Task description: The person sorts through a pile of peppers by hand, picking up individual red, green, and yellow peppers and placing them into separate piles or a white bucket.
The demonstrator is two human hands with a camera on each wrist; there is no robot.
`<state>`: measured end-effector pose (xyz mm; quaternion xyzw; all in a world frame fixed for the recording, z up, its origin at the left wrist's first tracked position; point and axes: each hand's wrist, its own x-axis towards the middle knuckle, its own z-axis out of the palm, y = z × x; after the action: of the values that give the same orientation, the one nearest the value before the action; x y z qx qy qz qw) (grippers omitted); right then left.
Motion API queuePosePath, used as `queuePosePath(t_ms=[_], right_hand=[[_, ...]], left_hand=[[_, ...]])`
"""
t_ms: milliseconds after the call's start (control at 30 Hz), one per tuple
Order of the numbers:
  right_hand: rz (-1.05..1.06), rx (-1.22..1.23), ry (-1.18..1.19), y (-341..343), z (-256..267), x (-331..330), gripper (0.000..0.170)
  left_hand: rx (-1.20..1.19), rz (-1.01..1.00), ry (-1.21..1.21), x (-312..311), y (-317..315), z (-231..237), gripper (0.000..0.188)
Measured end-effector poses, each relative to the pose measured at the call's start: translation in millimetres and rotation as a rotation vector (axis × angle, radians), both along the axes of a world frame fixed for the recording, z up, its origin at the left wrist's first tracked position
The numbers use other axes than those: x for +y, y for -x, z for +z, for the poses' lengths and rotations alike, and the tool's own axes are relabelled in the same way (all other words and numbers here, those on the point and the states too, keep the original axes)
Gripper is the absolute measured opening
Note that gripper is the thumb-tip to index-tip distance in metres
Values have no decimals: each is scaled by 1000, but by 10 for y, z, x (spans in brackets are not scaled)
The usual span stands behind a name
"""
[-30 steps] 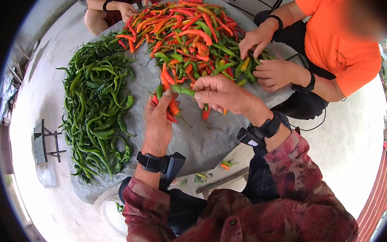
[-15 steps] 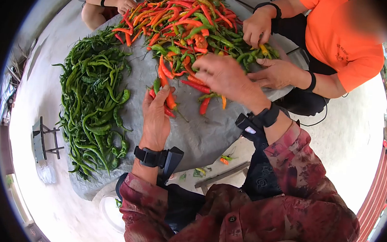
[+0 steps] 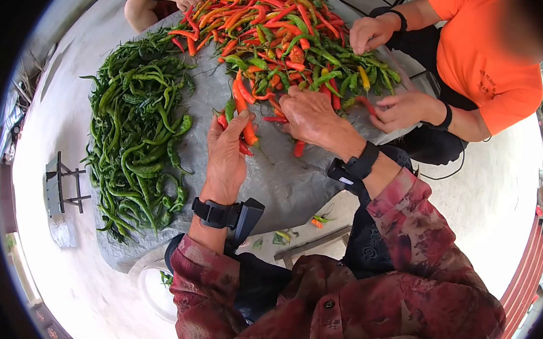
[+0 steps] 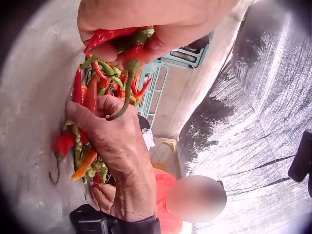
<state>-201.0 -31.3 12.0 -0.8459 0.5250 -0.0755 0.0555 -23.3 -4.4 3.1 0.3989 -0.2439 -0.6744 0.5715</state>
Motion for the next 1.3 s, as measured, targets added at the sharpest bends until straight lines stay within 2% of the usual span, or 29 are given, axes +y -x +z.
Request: queuePosePath(t_ms=[33,67,133,267,367,400,467,500,533,633,667,733,767,800,867,900,933,1000,1133,1167,1233,1300], right_hand=[[25,-43,111,-4,-22,6,30],[24,-45,111,4,-41,-1,30],[-36,76,-203,-50,166,6,29],[-79,-102,-271,123,300,-21,29],[-85,-641,-274,350,360,-71,36],[-93,-643,-269,383,385,-81,36],[-142,-963,-349,456,445,-97,38],[-162,-1088,-494,477,477,-88,34],[-166,-1091,-485,485,471,-91,34],[-194,-1769,-735,424,577,-27,26],[-191,-1772,-731,454,564,-38,26],[19,-1935,-886,501,559,-48,26],[-91,-1861,-822,465,569,-25,23],[-84,-1862,-822,407,515,-24,23],[-55,-1572,-694,284,351,-17,20],[-80,-1427,-643,219,382,42,22],[-74,-1428,-647,184,367,75,22],[-63,-850,-295,133,325,125,27],[0,-830,-200,68,263,113,24],[2,-830,-202,62,251,106,24],[-98,-971,-416,45,279,109,23],[-75,-905,-371,42,306,121,22]], left_hand=[[-13,6,-6,-5,0,-3,26],[-27,11,-13,-6,-2,-10,25],[-42,7,-22,-23,-30,-59,24],[-74,27,-45,-85,-74,-96,24],[-155,-43,-6,-174,-111,-103,24],[-156,-52,-3,-199,-82,-66,24],[-2,-234,105,-265,-20,43,25],[-3,-245,109,-270,33,107,25],[-42,-226,53,-253,98,174,27],[-100,-193,23,-216,143,194,31],[-116,-175,40,-195,139,162,33],[-196,-198,48,-201,43,1,33],[-275,-218,52,-207,-6,-73,34],[-278,-215,55,-192,-5,-51,34],[-191,-379,103,-140,37,26,32],[-195,-375,103,-96,95,96,32],[-140,-419,153,-42,178,188,31],[-86,-458,199,8,222,204,29],[-209,-486,148,20,193,64,26],[-127,-439,140,20,190,60,26],[-45,-391,130,24,174,67,25],[39,-375,87,22,149,68,22]])
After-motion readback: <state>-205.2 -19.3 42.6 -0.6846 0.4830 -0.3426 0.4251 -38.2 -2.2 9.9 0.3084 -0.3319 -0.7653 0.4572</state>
